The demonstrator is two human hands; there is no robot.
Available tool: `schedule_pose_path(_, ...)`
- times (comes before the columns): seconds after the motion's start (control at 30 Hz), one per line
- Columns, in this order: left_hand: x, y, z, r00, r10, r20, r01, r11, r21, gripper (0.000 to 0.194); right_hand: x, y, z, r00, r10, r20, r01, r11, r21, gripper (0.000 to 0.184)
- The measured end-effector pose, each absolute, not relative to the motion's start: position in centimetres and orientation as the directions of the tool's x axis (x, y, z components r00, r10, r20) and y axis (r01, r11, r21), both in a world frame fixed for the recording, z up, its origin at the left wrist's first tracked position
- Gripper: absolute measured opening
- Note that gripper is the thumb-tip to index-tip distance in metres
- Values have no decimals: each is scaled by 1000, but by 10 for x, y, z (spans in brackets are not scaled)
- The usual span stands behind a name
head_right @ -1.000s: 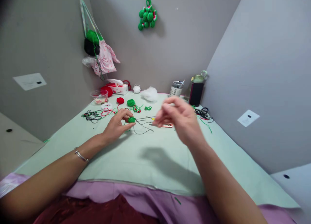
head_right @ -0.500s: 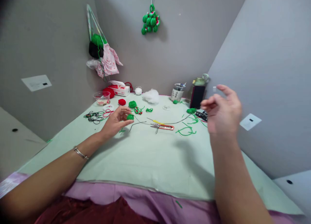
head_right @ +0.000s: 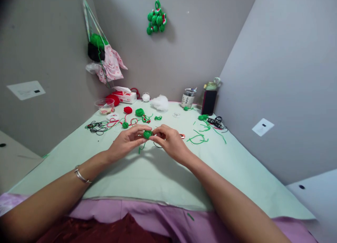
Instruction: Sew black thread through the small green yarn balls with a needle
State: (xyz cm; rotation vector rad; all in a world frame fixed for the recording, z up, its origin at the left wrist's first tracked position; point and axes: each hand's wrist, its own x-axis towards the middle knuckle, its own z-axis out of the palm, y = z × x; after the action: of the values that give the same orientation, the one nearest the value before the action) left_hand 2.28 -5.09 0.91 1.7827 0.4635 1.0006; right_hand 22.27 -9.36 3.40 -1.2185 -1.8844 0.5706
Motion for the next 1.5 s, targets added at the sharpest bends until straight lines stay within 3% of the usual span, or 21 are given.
schedule_pose_path(0.17,21,-50,10,528,734,426,-22,-490,871,32,227,-94,40,-157,941,299,460,337,-821,19)
schedule_pose_path(0.27,22,-49,9,499,738,454,6,-527,850,41,224,-98,44,-139,937,321,397,350,-849,18)
schedule_pose_path(0.33,23,-49,7,497,733,465,11,-541,841,36,220,-102,45,-164,918,362,383,397,-834,17)
schedule_pose_path(0.47,25,-49,3,489,739,464,14,-538,843,20,213,-106,40,-281,820,499,488,570,-661,14)
schedule_pose_path(0.6,26,-49,3,488,737,467,-52,-510,859,26,212,-103,28,-368,676,639,567,707,-421,13)
schedule_pose_path(0.77,24,-49,8,502,751,429,-80,-453,888,30,213,-102,25,-351,609,711,589,734,-338,13)
schedule_pose_path(0.97,24,-48,7,434,783,446,-2,-494,869,38,212,-106,32,-248,641,727,596,692,-408,12)
schedule_pose_path(1.17,23,-47,-1,416,675,610,159,-714,682,29,214,-103,34,-145,734,664,574,609,-547,11)
schedule_pose_path(1.3,23,-47,-5,448,619,646,249,-780,575,32,212,-104,34,-153,767,623,547,591,-593,11)
schedule_pose_path(1.4,24,-46,-3,429,642,636,191,-752,631,33,209,-105,33,-251,748,614,538,635,-554,11)
schedule_pose_path(1.5,24,-45,3,395,731,556,12,-609,793,22,208,-107,31,-317,717,621,541,674,-502,13)
